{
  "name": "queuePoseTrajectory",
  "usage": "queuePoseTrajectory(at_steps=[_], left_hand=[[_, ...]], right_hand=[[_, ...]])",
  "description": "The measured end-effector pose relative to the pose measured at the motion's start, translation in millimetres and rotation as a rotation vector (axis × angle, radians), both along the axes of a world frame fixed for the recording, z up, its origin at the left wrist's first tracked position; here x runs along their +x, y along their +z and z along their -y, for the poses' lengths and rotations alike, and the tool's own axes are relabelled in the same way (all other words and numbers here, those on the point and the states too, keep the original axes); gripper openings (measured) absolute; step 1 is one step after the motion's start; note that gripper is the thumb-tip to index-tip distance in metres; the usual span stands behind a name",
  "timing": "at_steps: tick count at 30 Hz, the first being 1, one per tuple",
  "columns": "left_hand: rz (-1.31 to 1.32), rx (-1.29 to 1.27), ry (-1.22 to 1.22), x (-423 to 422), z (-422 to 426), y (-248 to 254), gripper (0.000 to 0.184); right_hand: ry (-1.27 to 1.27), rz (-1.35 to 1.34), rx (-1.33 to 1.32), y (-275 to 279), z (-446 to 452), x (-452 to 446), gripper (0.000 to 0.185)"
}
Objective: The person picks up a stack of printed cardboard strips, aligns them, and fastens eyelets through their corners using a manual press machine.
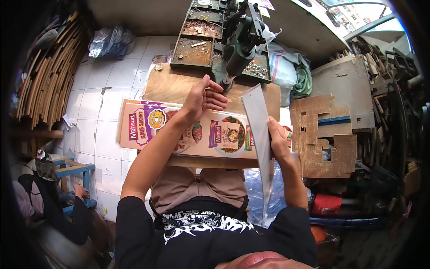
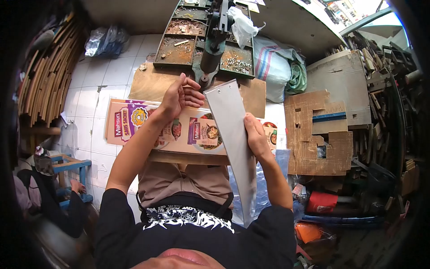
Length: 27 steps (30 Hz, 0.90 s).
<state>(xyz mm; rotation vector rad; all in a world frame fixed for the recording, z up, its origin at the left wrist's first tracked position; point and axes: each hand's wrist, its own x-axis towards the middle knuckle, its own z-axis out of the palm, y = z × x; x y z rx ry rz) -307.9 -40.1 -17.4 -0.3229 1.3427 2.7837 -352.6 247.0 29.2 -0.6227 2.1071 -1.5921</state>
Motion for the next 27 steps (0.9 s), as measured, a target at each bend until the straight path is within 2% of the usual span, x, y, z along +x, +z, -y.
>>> queuePoseTrajectory(at_steps=[1, 3, 4, 6, 8, 9, 14, 17, 18, 20, 21, 22, 24, 25, 27], left_hand=[[0.0, -0.015, -0.007, 1, -1, 2, 0.059], [-0.009, -0.068, -0.025, 0, -2, 1, 0.058], [-0.013, -0.115, -0.031, -1, -3, -1, 0.057], [-0.01, -0.155, -0.052, -2, -6, -4, 0.056], [-0.048, -0.3, -0.101, -2, -7, -3, 0.055], [-0.053, -0.297, -0.113, 0, -10, 5, 0.053], [-0.239, -0.352, -0.095, 30, -35, 53, 0.052], [-0.514, 0.096, -0.162, 60, -54, 83, 0.051], [-0.51, 0.092, -0.16, 69, -55, 92, 0.051], [-0.392, -0.219, -0.114, 85, -55, 111, 0.042], [-0.338, -0.269, -0.098, 93, -55, 119, 0.033], [-0.343, -0.281, -0.093, 98, -50, 119, 0.033], [-0.296, -0.292, -0.021, 119, -40, 110, 0.027], [-0.3, -0.292, 0.062, 129, -40, 110, 0.025], [-0.293, -0.277, 0.136, 150, -32, 102, 0.025]], right_hand=[[0.257, 0.407, -0.277, 4, -8, 1, 0.046], [0.643, 0.97, -0.701, 5, -14, 6, 0.061], [0.771, 1.124, -0.848, -3, -7, 11, 0.069], [0.811, 1.167, -0.897, -12, -8, 25, 0.068], [0.812, 1.33, -0.891, -9, -9, 40, 0.059], [0.776, 1.258, -0.776, 1, -7, 46, 0.055], [0.928, 1.292, -0.777, 11, 7, 61, 0.059], [1.004, 1.438, -0.922, 7, 13, 72, 0.064], [1.008, 1.441, -0.926, 13, 16, 77, 0.064], [0.949, 1.295, -0.778, 32, 25, 88, 0.058], [0.943, 1.393, -0.84, 26, 27, 97, 0.065], [0.958, 1.386, -0.841, 25, 29, 95, 0.065], [0.786, 1.219, -0.662, 24, 28, 100, 0.079], [0.791, 1.227, -0.67, 21, 23, 100, 0.079], [0.621, 0.689, -0.505, 13, -5, 89, 0.07]])
